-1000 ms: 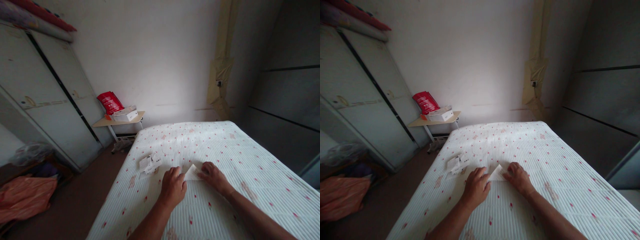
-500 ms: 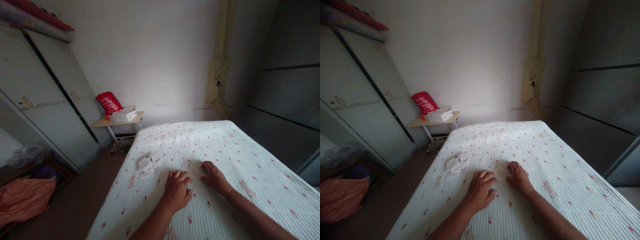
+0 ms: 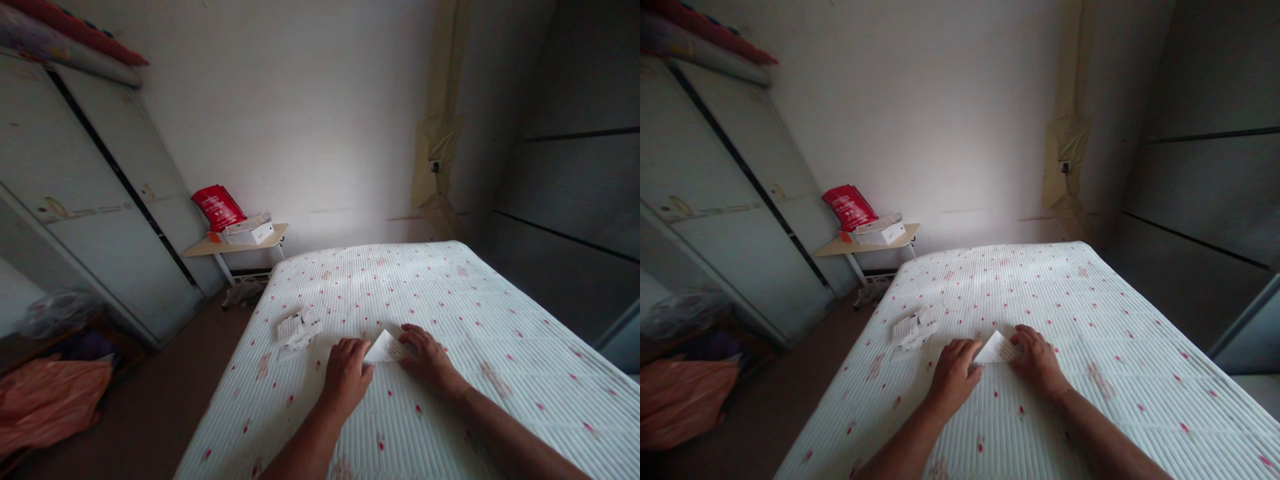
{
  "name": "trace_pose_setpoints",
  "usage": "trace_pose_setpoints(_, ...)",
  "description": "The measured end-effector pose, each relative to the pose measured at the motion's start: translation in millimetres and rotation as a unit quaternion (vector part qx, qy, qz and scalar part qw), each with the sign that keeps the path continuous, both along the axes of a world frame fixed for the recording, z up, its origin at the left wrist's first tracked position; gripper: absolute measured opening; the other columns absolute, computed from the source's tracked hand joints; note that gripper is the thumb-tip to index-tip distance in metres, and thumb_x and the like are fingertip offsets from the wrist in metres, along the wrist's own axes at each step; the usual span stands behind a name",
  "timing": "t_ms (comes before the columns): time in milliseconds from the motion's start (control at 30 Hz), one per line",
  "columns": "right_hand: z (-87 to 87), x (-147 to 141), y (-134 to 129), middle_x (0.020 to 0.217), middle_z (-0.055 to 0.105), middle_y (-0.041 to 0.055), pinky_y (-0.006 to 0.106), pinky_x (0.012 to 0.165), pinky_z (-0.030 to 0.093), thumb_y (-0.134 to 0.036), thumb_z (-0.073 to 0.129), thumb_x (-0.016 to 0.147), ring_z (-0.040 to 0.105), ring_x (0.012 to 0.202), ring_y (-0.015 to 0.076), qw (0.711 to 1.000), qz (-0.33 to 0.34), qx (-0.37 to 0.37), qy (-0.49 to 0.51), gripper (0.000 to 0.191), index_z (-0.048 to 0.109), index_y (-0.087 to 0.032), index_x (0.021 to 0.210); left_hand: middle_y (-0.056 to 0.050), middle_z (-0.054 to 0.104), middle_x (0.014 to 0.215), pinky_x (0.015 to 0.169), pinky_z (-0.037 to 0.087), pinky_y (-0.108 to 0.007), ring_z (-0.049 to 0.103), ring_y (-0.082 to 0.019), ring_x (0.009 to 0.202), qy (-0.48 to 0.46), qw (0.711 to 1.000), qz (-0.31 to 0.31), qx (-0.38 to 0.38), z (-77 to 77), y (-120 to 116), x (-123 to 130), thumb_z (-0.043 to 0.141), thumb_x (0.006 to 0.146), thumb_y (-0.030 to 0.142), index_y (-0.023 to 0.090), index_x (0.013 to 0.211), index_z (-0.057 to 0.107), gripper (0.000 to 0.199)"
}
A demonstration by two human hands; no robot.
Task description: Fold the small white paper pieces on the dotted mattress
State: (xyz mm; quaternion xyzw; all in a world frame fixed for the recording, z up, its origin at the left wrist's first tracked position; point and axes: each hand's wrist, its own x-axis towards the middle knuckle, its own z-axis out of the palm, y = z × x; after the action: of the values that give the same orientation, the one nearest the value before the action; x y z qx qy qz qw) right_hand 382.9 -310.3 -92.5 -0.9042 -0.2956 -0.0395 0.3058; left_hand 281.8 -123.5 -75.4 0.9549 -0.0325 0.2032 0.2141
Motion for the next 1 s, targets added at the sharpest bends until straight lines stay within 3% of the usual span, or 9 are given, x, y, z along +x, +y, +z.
trace_pose_setpoints(133,4.7,-4,0,0.122,0.054,0.0094,0.041,0.084,0.044,-0.012,0.054,0.065,0.053,0.106,0.0262,1.000,0.005,0.011,-0.009,0.016,0.061,-0.019,0.077,-0.003,0.059,0.094,0.082,0.041,-0.035,0.049,-0.020,0.093,-0.004,1.000,-0.012,0.020,0.9,-1,0,0.054,0.073,0.010,0.022,0.096,0.058,0.026)
trace_pose_setpoints(333,20.8,-20,4,0.126,0.051,0.0088,0.040,0.081,0.043,-0.012,0.056,0.067,0.049,0.108,0.0280,0.994,0.086,-0.026,-0.064,0.009,0.061,-0.019,0.069,-0.002,0.055,0.075,0.069,0.037,-0.029,0.047,-0.017,0.079,-0.045,0.997,-0.012,0.065,0.1,0,0,0.053,0.075,0.007,0.018,0.069,0.060,0.015)
trace_pose_setpoints(567,18.9,-27,8,0.121,0.055,0.0111,0.043,0.088,0.039,-0.020,0.058,0.073,0.047,0.110,0.0281,0.985,0.116,-0.065,-0.107,0.015,0.064,-0.020,0.087,-0.004,0.056,0.083,0.068,0.034,-0.031,0.046,-0.019,0.084,-0.020,0.993,0.018,0.118,6.3,-1,-2,0.051,0.080,0.012,0.022,0.078,0.064,0.017)
trace_pose_setpoints(700,17.7,-26,7,0.121,0.055,0.0112,0.044,0.088,0.040,-0.020,0.058,0.072,0.047,0.111,0.0285,0.986,0.107,-0.067,-0.107,0.025,0.064,-0.022,0.096,-0.003,0.055,0.080,0.070,0.035,-0.031,0.046,-0.018,0.081,-0.010,0.992,-0.039,0.122,8.3,-2,-5,0.050,0.079,0.012,0.021,0.078,0.064,0.017)
trace_pose_setpoints(800,21.7,-28,7,0.129,0.048,0.0121,0.042,0.086,0.041,-0.018,0.058,0.072,0.046,0.112,0.0288,0.987,0.111,-0.057,-0.105,0.025,0.065,-0.021,0.096,-0.004,0.056,0.081,0.073,0.036,-0.032,0.048,-0.019,0.083,-0.006,0.990,-0.080,0.115,7.4,-6,-8,0.054,0.077,0.018,0.021,0.078,0.063,0.009)
trace_pose_setpoints(1000,29.3,-29,8,0.127,0.053,0.0087,0.044,0.089,0.039,-0.010,0.055,0.072,0.043,0.115,0.0283,0.979,0.160,-0.035,-0.125,0.019,0.067,-0.019,0.082,-0.005,0.060,0.081,0.072,0.037,-0.033,0.050,-0.019,0.081,0.001,0.989,-0.062,0.137,4.1,-4,-5,0.050,0.082,0.017,0.021,0.075,0.064,0.016)
